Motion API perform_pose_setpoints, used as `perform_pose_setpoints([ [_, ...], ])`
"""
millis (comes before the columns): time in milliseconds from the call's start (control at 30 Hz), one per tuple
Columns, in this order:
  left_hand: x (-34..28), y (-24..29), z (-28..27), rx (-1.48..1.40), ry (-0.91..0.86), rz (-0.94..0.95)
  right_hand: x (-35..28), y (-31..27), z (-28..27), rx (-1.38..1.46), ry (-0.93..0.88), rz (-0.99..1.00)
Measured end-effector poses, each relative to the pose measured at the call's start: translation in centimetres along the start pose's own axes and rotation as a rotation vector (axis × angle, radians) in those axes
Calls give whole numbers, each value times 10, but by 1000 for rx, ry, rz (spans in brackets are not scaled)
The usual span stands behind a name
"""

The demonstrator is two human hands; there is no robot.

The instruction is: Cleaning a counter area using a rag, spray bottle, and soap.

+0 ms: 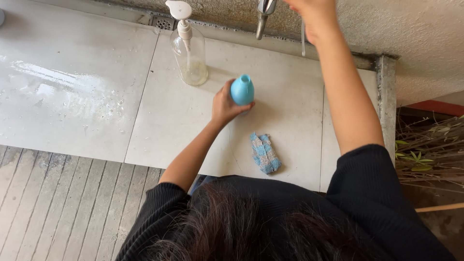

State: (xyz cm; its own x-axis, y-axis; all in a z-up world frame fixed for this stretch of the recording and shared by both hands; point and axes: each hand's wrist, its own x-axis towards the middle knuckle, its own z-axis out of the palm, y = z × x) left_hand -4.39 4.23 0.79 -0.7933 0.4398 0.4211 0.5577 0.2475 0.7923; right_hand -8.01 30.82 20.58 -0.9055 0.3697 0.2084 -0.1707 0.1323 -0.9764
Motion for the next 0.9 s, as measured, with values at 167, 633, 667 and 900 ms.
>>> perform_pose_setpoints([
  [167, 58, -19, 21, 109, 34, -161, 18, 0, 50, -670, 86, -593],
  [633, 95, -41, 56, 72, -66, -231, 18, -12, 41, -848, -108, -712],
  [667, 95, -42, 57, 60, -56, -210, 16, -14, 38, -835, -160, -686],
  [900, 97, -41, 59, 69, -67, -231, 21, -2, 27, -917, -210, -535],
])
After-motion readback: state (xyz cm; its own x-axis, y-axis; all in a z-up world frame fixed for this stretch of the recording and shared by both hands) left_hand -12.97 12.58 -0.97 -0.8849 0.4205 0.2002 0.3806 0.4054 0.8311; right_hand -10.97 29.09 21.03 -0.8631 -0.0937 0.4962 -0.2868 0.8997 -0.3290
